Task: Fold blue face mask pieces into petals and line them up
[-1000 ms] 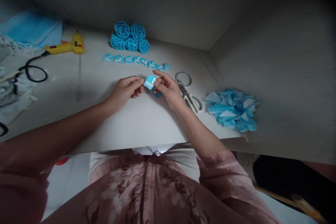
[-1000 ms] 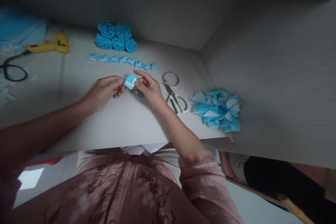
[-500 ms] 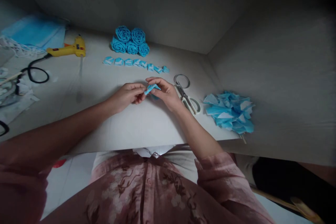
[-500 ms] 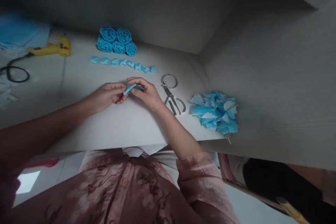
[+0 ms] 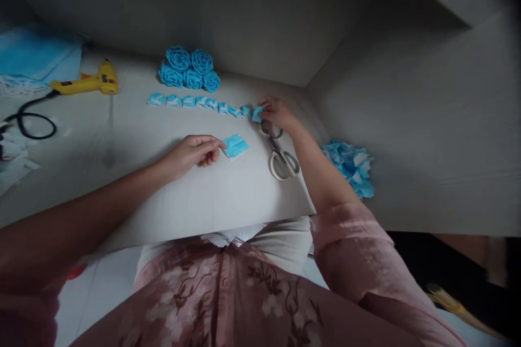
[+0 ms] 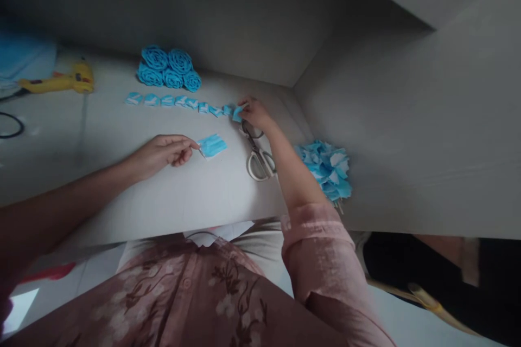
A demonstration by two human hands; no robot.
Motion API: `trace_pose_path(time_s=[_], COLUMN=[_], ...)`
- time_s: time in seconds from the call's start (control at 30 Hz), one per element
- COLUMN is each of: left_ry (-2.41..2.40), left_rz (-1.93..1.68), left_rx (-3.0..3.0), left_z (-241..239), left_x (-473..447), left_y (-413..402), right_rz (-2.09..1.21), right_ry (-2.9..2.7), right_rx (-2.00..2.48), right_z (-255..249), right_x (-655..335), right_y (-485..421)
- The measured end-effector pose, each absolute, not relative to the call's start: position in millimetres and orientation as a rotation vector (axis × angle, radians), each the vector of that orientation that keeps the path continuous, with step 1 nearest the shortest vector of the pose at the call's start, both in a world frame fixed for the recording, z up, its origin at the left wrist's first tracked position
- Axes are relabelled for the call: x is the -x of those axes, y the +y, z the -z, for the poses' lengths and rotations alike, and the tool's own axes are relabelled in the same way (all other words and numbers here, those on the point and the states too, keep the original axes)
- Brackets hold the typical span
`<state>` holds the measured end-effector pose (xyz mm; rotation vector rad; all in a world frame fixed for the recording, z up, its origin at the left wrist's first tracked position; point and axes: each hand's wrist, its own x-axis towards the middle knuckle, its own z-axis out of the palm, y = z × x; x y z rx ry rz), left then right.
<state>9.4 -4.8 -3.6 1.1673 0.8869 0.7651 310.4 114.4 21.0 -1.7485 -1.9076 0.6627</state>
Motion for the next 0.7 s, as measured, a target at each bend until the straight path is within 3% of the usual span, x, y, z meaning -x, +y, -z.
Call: trace_pose_path(time_s=[0.4, 0.7], left_ry=[0.890, 0.900], left_rz=[-0.773, -0.967], left_rx=[-1.155, -0.827], left_z=[4, -7], left_x=[-11, -14], left_y=[-5, -1], right_rz=[-0.332, -0.273], right_ry=[-1.976, -2.022], right_rx=[1.995, 1.627], right_z=[-18, -37], right_x=[-301, -283], right_y=[118, 65])
